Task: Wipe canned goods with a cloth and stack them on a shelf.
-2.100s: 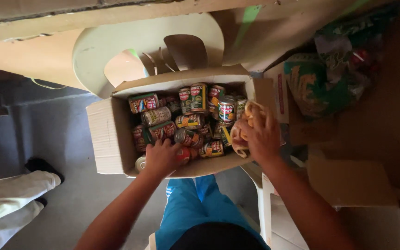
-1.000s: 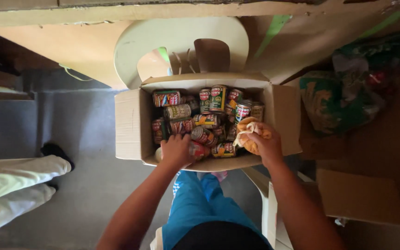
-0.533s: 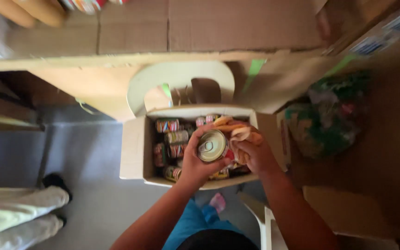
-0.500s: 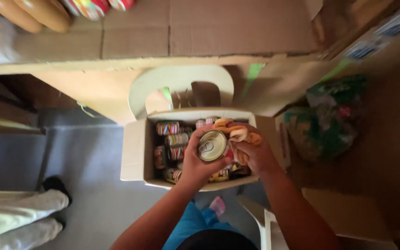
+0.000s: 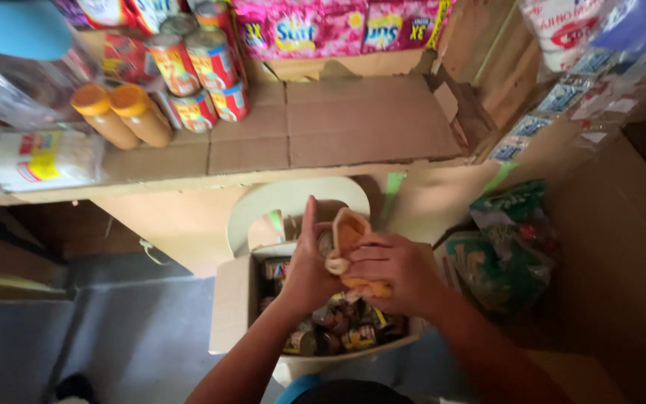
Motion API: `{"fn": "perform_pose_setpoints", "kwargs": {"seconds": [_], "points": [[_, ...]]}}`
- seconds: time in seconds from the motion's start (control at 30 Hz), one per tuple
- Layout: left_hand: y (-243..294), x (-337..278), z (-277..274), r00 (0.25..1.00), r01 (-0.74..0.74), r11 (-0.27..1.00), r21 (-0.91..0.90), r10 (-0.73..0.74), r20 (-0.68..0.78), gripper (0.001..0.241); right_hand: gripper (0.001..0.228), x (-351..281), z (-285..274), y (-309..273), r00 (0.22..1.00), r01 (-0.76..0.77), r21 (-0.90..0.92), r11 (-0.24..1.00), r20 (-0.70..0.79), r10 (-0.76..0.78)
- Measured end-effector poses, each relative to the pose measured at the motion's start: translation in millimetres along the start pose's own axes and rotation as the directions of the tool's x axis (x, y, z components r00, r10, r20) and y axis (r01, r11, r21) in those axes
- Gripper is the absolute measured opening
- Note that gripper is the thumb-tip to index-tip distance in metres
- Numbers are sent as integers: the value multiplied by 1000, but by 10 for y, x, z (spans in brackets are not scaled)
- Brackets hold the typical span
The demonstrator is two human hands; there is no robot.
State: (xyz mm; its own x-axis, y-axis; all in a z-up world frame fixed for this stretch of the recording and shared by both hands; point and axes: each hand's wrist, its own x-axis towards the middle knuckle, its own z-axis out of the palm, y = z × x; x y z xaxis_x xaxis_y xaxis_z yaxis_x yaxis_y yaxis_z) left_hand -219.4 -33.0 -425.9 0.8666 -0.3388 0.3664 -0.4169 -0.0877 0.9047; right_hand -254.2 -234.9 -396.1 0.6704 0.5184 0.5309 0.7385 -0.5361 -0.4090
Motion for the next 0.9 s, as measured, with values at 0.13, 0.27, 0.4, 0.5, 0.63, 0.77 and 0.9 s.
{"fn": "perform_pose_setpoints", "kwargs": {"seconds": [0.13,0.27,0.4,0.5,0.63,0.77,0.9], "points": [[-18,45,-139,996,38,993,116,-47,81,145,31,208,5,8,999,8,-118,993,-32,-12],[-172,105,-218,984,-31,999,27,26,175,142,28,427,82,-105,992,95,-40,995,-74,-98],[-51,291,-420,981,60,984,-168,-27,194,148,25,507,77,-126,999,4,17,1000,-54,-4],[40,361,-513,975,60,995,75,-75,209,150,26,619,43,-131,997,-71,7,997,40,71],[49,359,-496,973,-34,998,52,21,228,140,20,768,125,-107,989,-97,-291,952,-136,60],[-29,394,-631,952,67,994,-81,-39,305,130,7,440,355,357,924,-213,-153,965,-352,148],[-54,577,-660,986,134,944,-302,-97,133,121,25,178,731,483,610,-299,917,264,-29,792]]}}
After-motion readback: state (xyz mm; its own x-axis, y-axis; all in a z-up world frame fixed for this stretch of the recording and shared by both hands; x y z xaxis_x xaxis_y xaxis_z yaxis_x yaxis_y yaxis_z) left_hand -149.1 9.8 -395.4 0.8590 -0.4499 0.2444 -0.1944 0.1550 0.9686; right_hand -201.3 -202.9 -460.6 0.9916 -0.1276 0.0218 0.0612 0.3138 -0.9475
